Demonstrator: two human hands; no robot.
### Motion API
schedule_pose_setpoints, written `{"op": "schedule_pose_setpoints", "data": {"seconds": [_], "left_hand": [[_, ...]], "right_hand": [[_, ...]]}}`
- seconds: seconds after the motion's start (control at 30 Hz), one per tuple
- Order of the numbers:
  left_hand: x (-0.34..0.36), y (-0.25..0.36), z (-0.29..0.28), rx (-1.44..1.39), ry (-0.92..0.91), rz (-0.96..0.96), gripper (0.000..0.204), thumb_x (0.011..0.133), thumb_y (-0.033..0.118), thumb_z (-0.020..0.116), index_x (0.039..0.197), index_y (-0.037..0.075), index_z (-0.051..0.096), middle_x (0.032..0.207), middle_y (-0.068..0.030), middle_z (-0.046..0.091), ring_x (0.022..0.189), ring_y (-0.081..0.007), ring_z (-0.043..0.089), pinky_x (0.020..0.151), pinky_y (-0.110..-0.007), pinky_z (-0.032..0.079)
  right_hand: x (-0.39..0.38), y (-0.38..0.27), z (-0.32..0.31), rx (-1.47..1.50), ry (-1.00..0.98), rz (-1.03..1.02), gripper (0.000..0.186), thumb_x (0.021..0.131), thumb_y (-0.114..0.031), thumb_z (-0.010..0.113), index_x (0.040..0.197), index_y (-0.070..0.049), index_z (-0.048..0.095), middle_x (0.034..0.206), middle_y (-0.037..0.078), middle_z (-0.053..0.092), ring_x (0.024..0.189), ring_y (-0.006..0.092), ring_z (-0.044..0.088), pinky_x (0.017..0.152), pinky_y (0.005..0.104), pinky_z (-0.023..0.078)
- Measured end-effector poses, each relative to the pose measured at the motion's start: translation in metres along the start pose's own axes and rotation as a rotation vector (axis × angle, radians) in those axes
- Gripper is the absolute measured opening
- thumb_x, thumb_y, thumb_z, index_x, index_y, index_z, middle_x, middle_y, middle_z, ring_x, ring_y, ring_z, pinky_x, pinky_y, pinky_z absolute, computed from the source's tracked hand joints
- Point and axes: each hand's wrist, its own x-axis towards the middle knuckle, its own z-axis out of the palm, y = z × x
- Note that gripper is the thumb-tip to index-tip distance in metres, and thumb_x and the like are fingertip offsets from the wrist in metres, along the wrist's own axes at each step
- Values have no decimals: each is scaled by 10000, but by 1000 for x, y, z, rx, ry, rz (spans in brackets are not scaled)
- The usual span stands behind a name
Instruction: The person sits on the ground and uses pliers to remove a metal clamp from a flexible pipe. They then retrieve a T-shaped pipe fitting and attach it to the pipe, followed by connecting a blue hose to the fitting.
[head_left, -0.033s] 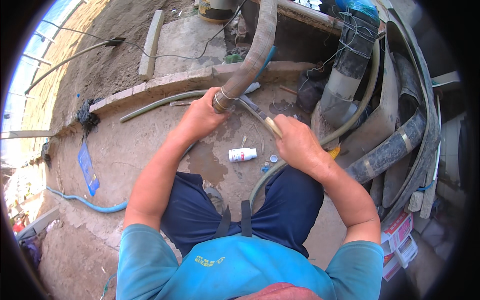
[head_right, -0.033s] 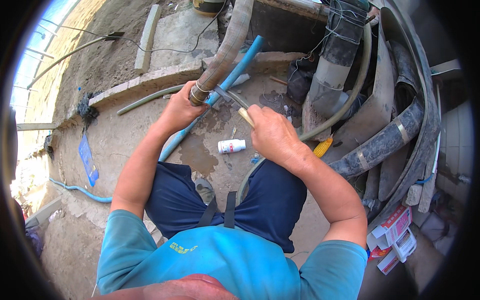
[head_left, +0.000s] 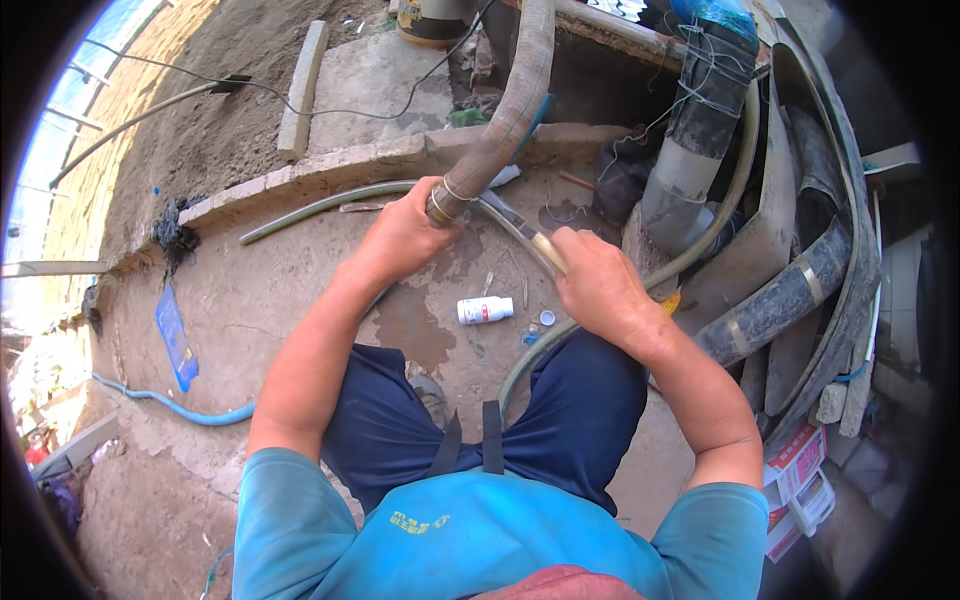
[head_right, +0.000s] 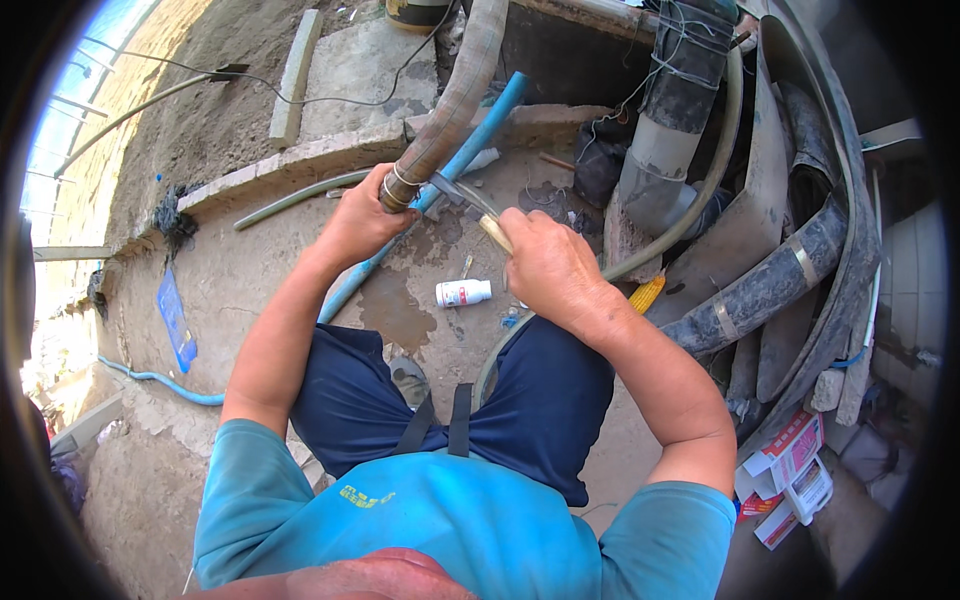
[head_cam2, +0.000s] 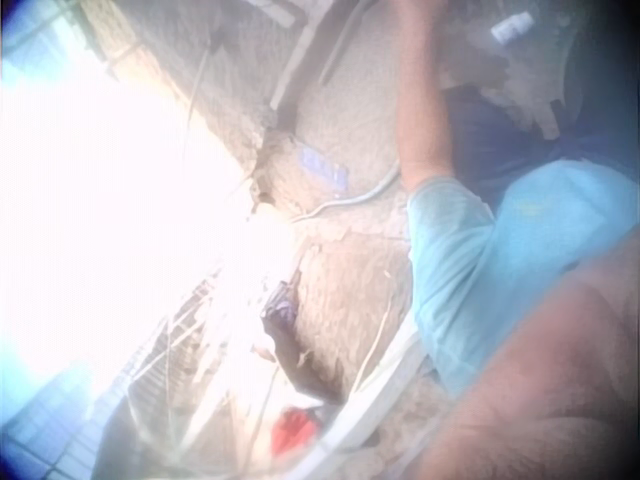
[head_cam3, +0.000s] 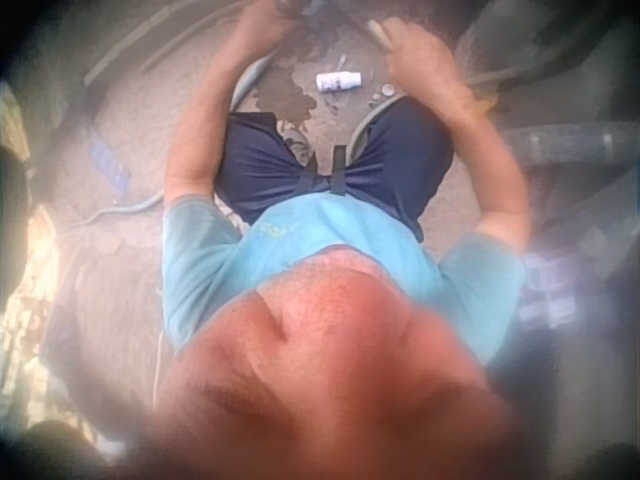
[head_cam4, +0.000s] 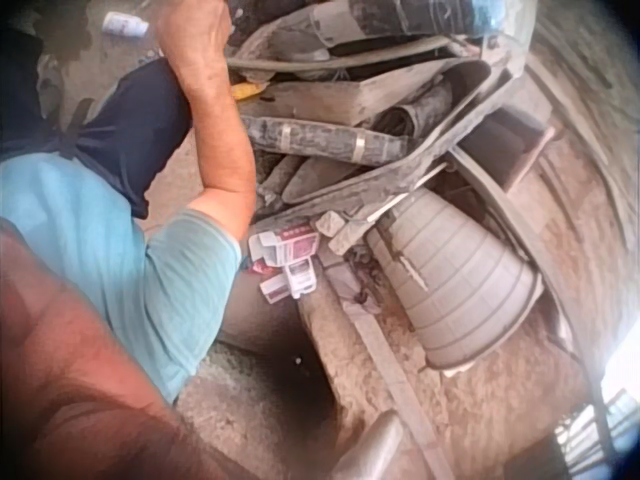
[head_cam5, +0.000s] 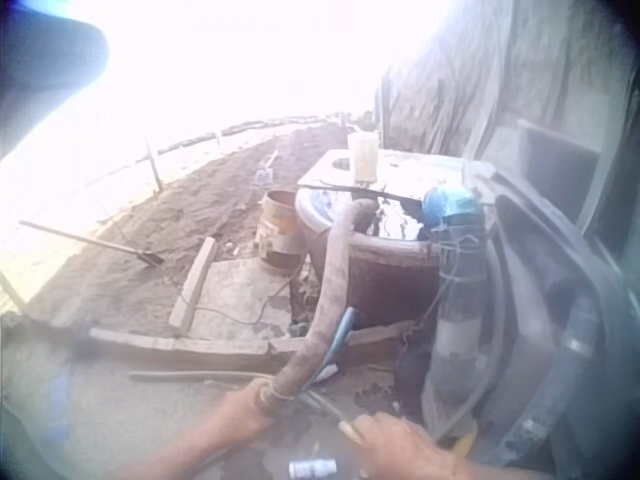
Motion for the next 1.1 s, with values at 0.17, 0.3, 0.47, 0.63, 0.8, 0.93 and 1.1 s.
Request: {"op": "schedule_pose_setpoints", "data": {"seconds": [0.17,0.3,0.47,0.63,0.8,0.93,1.1], "left_hand": [[-1,-4,3,-94,48,51,647,815,168,840,1394,82,565,1194,-138,723,1124,-215,678,1006,-366,504],[-1,-6,6,-82,56,53,661,810,157,839,1404,71,562,1198,-127,724,1112,-197,671,1003,-356,505],[2,-16,9,-173,98,130,654,806,152,832,1395,53,567,1177,-131,726,1089,-195,672,976,-354,514],[5,-23,9,-146,140,190,639,812,192,817,1391,74,574,1163,-194,738,1084,-283,718,944,-379,537],[3,-16,5,-129,107,145,628,811,202,820,1378,83,578,1160,-197,736,1085,-297,717,943,-382,535],[0,-15,3,-114,103,132,619,814,215,821,1370,92,579,1151,-200,737,1079,-311,719,938,-392,536],[-1,-7,1,-65,87,104,646,811,190,820,1394,82,564,1155,-187,735,1084,-279,709,958,-388,528]], "right_hand": [[5,-5,-3,54,23,-23,174,861,-58,633,1020,-29,571,956,268,651,878,491,638,797,539,540],[11,-19,-20,758,-393,509,229,874,-25,600,1103,-16,587,1038,165,686,885,277,708,662,391,584],[3,-19,-13,1168,-413,561,343,888,-18,580,1230,-17,562,1123,155,661,992,240,716,725,375,637],[5,-14,-5,1123,-449,501,369,928,-65,620,1292,-34,565,1158,129,653,1017,235,712,745,369,635],[0,-8,5,1063,-402,461,409,987,-215,684,1343,-48,570,1193,87,643,1049,205,692,769,351,604],[1,-9,-1,1026,-401,464,419,1005,-296,694,1328,-53,586,1189,81,646,1059,195,683,784,353,591],[5,-17,-11,1029,-384,461,368,1024,-310,673,1262,-38,606,1001,49,652,916,144,671,691,316,573]]}}
